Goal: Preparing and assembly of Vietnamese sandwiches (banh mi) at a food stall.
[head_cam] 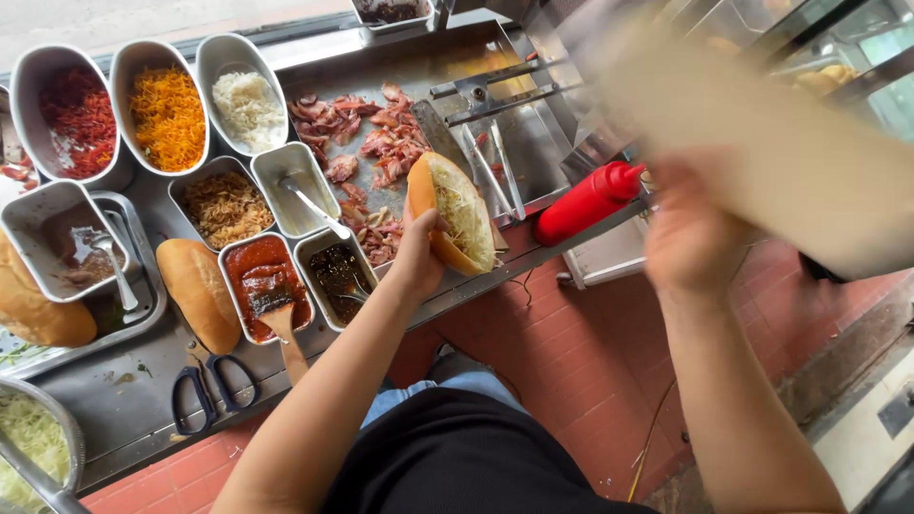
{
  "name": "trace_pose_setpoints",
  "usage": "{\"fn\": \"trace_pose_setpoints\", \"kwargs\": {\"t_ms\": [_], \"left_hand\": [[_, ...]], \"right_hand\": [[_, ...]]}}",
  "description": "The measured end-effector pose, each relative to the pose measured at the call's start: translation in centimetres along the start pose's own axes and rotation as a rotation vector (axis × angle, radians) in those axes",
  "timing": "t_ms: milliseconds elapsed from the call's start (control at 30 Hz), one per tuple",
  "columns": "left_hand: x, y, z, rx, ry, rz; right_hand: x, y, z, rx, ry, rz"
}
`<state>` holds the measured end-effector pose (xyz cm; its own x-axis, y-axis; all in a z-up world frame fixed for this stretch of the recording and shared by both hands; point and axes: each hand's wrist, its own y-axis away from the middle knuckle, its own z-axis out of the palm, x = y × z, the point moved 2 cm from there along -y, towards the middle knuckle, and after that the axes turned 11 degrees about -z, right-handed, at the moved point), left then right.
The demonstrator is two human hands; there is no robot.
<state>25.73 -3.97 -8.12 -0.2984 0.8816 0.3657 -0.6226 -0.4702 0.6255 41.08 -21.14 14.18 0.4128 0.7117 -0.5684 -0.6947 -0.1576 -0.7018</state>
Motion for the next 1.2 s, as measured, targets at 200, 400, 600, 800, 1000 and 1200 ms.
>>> {"fn": "trace_pose_setpoints", "kwargs": {"t_ms": [200, 400, 600, 800, 1000, 1200], "left_hand": [[0.3, 0.7, 0.6, 0.014, -0.036, 0.017], [-1.1, 1.1, 1.4, -0.021, -0.029, -0.04], [-0.4, 2.8, 2.4, -0.052, -0.076, -0.048], [0.3, 2.9, 2.6, -0.177, -0.108, -0.123], [0.3, 1.6, 2.4, -0.153, -0.1, -0.088], [0.8, 0.8, 0.6, -0.087, -0.139, -0.033]], "right_hand": [[2.8, 4.0, 0.9, -0.343, 0.575, 0.51], [3.2, 3.0, 2.6, -0.264, 0.594, 0.503], [4.9, -1.9, 1.4, -0.166, 0.554, 0.457], [1.9, -9.8, -7.8, -0.11, 0.231, 0.394], [0.2, -4.4, -7.5, -0.006, 0.415, -0.154], [-2.2, -3.3, 0.4, -0.332, 0.491, 0.479]]}}
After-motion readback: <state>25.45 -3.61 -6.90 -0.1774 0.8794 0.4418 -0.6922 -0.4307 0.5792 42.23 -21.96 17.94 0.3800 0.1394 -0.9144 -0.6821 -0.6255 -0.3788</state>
